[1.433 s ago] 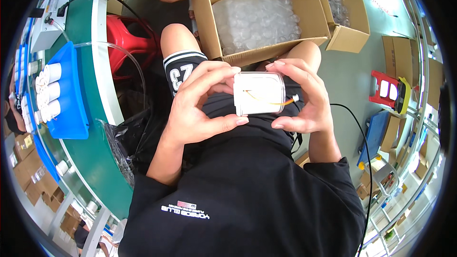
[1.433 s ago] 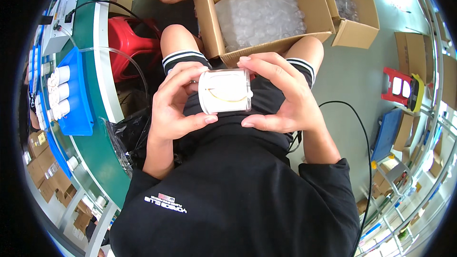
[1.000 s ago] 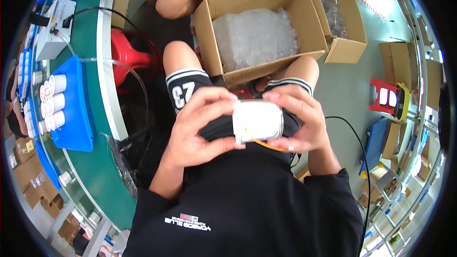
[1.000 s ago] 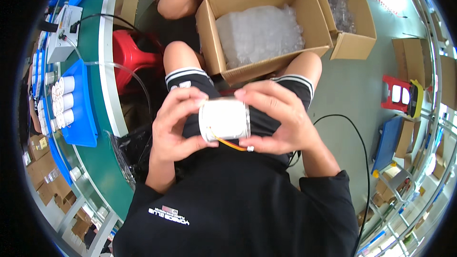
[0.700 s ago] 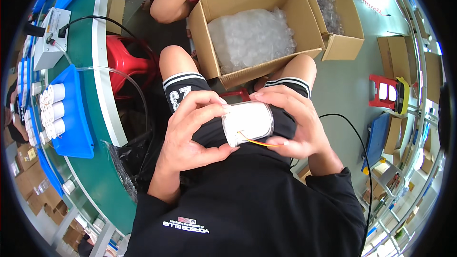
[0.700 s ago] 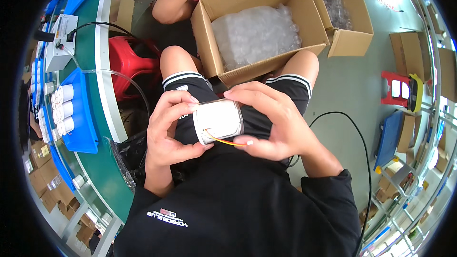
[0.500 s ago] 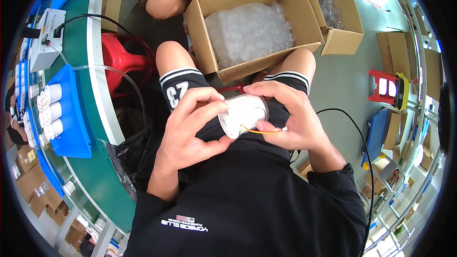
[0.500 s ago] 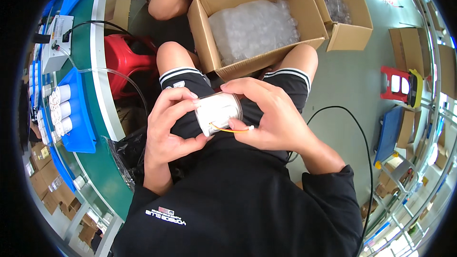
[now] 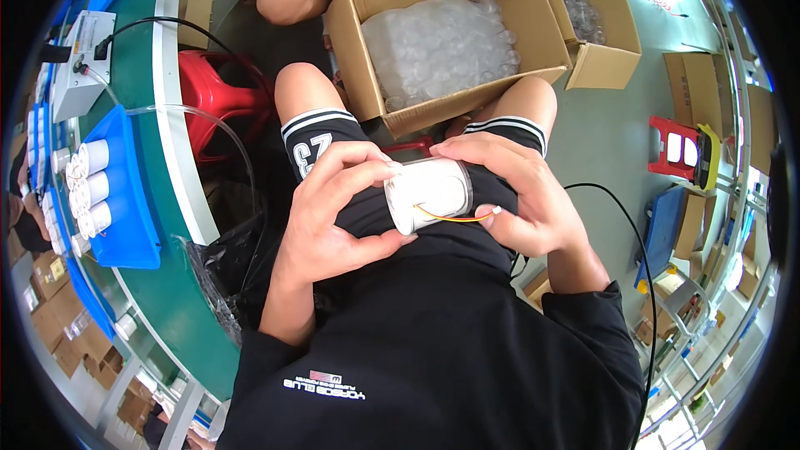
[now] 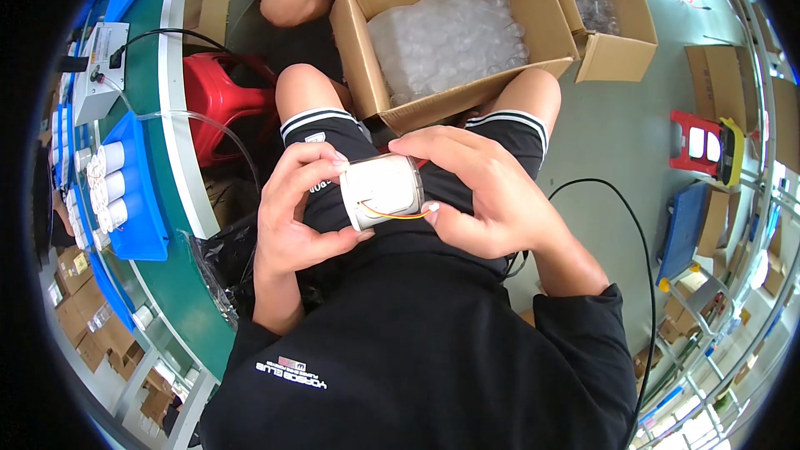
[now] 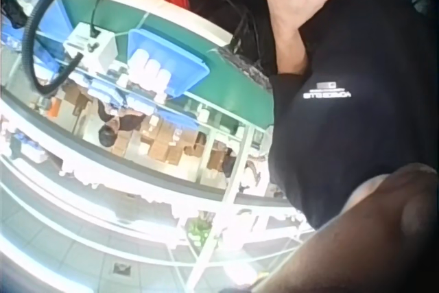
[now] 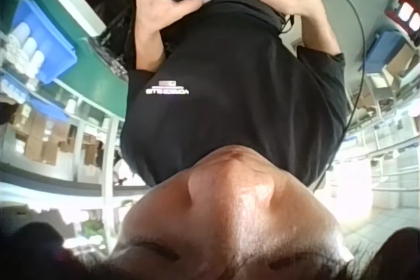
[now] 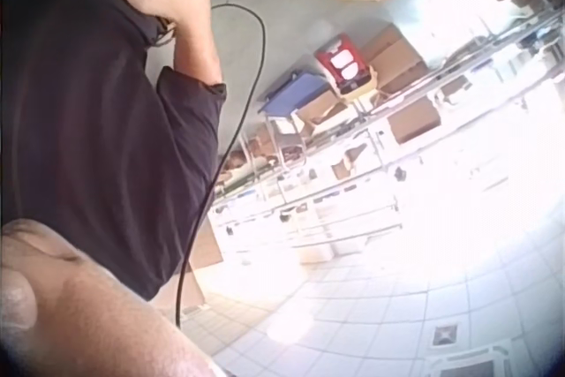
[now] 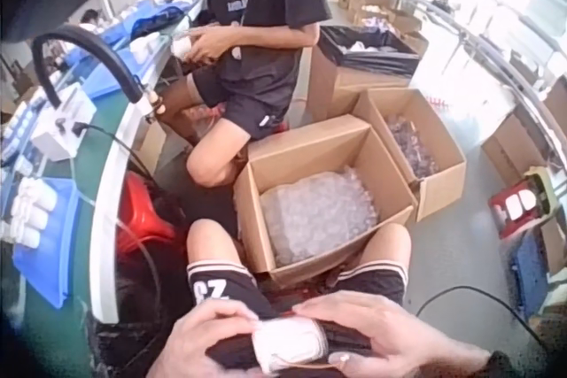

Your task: Assembling internal plastic components into clear plastic housings at a factory workstation.

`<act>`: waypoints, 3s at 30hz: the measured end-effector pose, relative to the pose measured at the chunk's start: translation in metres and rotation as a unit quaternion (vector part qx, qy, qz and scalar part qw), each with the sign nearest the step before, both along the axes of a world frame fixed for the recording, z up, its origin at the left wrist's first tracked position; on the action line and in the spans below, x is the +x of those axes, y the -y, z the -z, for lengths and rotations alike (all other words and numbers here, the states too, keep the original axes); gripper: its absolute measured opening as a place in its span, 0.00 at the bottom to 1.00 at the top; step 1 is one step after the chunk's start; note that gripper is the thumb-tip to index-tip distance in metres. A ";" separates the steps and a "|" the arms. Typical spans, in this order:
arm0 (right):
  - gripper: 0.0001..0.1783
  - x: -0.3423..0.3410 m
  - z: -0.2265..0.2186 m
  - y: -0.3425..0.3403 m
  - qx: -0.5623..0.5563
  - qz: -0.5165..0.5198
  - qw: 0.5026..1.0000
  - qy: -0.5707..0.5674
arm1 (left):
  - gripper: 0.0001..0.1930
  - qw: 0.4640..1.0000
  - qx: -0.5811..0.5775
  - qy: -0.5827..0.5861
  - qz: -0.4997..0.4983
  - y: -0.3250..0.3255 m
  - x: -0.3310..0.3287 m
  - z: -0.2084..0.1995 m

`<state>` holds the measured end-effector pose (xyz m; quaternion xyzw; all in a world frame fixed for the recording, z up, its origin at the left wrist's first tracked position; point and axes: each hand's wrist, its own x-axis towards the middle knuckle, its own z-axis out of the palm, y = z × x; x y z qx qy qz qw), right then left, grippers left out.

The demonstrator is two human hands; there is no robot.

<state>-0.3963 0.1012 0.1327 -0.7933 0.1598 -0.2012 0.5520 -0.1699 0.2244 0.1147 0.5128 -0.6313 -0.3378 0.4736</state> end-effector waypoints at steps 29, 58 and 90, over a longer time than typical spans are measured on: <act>0.42 -0.005 0.000 -0.013 -0.121 -0.005 0.992 0.034 | 0.29 1.000 -0.017 -0.016 -0.005 -0.005 -0.001 -0.017; 0.53 0.052 0.015 -0.018 -0.072 -0.171 0.982 0.033 | 0.30 0.994 0.017 0.056 -0.088 -0.067 0.032 -0.060; 0.25 0.097 0.068 -0.042 0.027 -0.058 0.958 -0.280 | 0.22 0.725 0.157 0.483 -0.466 -0.177 0.354 -0.068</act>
